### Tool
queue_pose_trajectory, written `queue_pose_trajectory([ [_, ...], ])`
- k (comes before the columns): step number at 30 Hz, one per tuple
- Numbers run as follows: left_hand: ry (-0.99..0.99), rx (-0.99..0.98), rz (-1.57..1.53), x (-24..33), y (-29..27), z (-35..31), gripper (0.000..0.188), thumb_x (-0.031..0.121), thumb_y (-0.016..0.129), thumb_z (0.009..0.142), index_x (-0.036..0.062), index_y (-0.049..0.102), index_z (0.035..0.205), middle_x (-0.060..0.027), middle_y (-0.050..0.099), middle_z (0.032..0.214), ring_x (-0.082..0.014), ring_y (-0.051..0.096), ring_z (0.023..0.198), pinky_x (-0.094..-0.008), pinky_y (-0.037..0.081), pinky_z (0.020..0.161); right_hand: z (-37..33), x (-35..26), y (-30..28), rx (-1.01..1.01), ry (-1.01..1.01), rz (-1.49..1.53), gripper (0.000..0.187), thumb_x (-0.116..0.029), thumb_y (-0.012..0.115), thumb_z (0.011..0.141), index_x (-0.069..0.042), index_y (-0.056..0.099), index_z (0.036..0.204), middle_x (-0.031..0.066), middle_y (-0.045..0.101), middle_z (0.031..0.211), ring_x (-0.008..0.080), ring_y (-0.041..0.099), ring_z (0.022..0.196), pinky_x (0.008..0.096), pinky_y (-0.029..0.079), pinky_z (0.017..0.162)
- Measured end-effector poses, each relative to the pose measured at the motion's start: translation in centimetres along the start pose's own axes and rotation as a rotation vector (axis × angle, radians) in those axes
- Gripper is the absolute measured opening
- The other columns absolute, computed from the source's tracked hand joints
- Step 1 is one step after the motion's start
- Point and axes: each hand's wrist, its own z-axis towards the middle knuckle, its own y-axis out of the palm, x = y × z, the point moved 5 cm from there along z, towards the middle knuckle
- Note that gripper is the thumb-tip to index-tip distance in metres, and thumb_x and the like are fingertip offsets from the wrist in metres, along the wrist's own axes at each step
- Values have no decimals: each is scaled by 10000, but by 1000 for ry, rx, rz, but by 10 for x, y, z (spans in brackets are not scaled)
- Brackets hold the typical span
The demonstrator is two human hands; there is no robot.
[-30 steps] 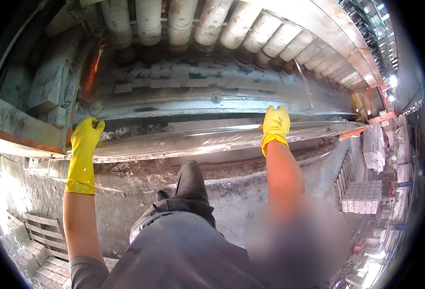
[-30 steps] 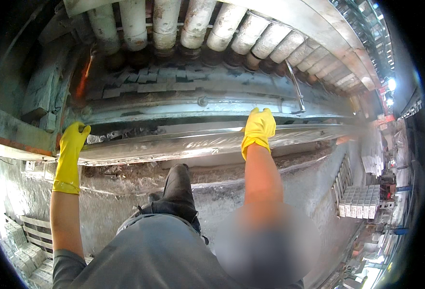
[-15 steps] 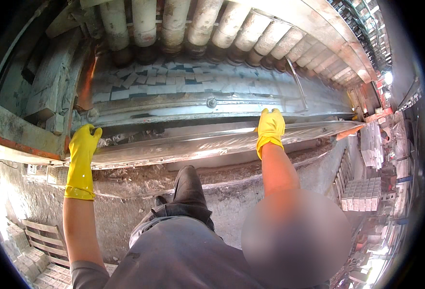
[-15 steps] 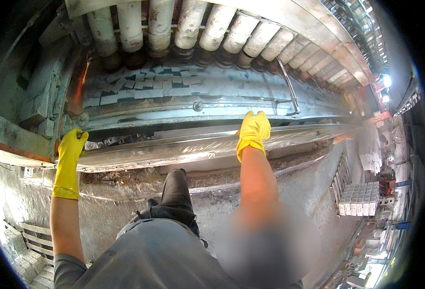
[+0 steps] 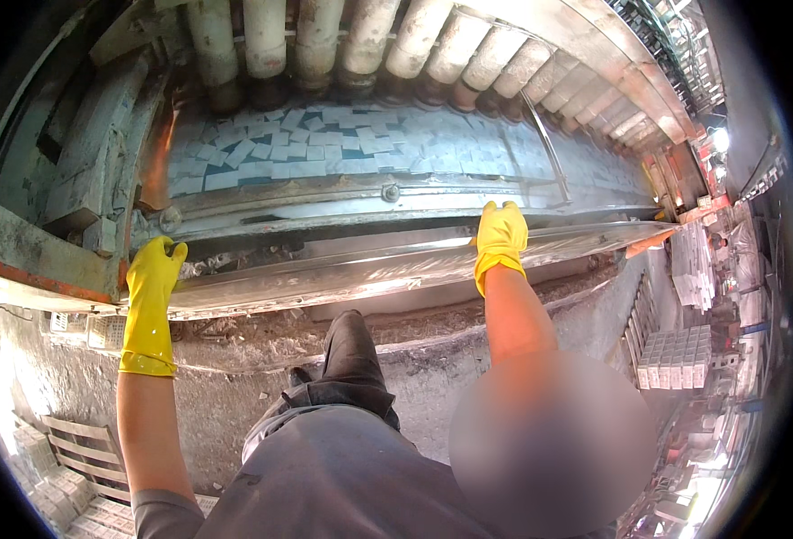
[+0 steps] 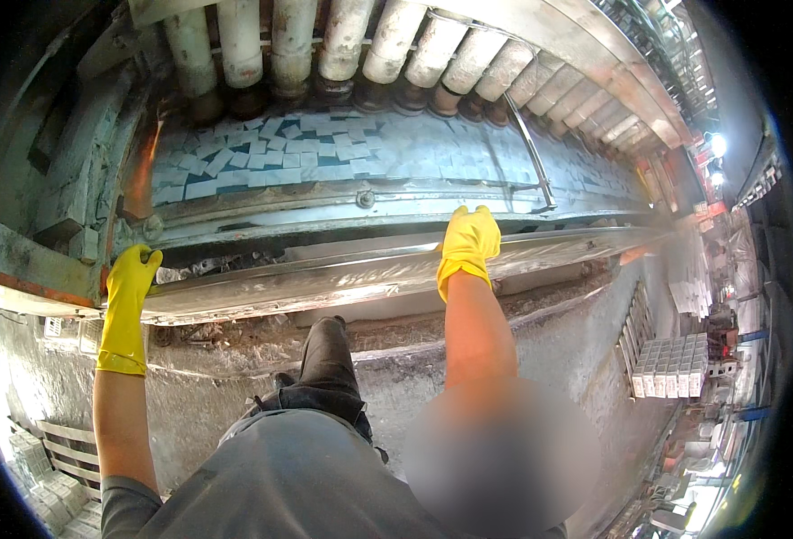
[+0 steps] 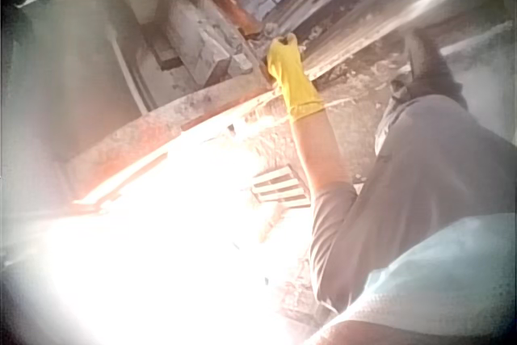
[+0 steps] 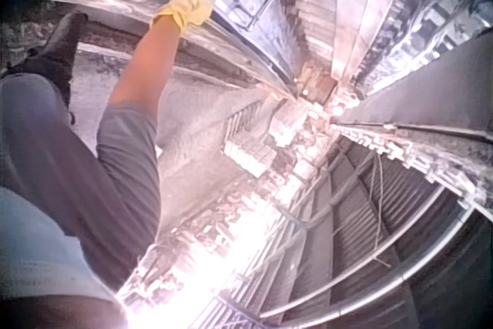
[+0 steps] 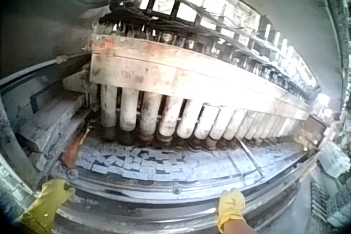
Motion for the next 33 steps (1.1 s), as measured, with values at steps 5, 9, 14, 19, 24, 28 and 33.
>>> queue_pose_trajectory([
  [5, 2, -4, -2, 0, 3, 4, 469, 481, 702, 959, 87, 739, 1209, -147, 766, 1196, -366, 710, 1141, -469, 545, 947, 8, 8, 8, 54, -59, -81, 489, -390, 612, 963, -8, 722, 1248, 253, 763, 1128, 439, 731, 1056, 512, 557, 925],
  [9, 6, 22, -1, 0, 3, 3, 465, 481, 705, 952, 85, 741, 1194, -151, 767, 1187, -366, 713, 1133, -472, 546, 944, 10, 12, 13, 37, -26, -51, 492, -398, 622, 961, -17, 721, 1257, 245, 762, 1150, 438, 726, 1072, 516, 551, 935],
  [14, 16, 34, -4, -1, 1, 3, 460, 474, 710, 944, 85, 744, 1186, -154, 767, 1179, -366, 713, 1129, -475, 547, 944, 10, 8, 10, 52, -53, -84, 494, -400, 630, 963, -19, 719, 1265, 241, 760, 1165, 437, 724, 1085, 514, 550, 943],
  [19, -4, 8, -37, 1, -2, 3, 459, 473, 712, 938, 87, 744, 1185, -151, 768, 1177, -365, 712, 1132, -476, 548, 944, 12, 8, 11, -1, -6, -10, 499, -400, 631, 968, -11, 715, 1269, 254, 755, 1164, 444, 722, 1082, 504, 557, 937],
  [24, -16, -5, -34, 5, -4, 4, 470, 489, 700, 943, 100, 744, 1202, -153, 767, 1178, -364, 707, 1144, -473, 544, 950, 19, 15, 17, -35, -84, 18, 563, -330, 538, 1008, 113, 604, 1348, 314, 732, 1055, 370, 762, 703, 434, 613, 718],
  [28, -20, 3, -36, 5, -10, -1, 475, 498, 685, 947, 100, 742, 1201, -161, 764, 1174, -367, 706, 1139, -475, 538, 951, 11, 2, 12, -93, -5, 65, 554, -361, 559, 998, 66, 632, 1343, 295, 744, 1071, 392, 763, 803, 454, 601, 779],
  [33, -18, -25, -40, 11, -14, -2, 472, 505, 667, 956, 102, 744, 1189, -165, 757, 1187, -369, 699, 1149, -477, 534, 958, 23, 14, 18, -20, -72, -42, 537, -419, 594, 986, -12, 685, 1325, 258, 766, 1108, 410, 767, 932, 470, 585, 864],
])
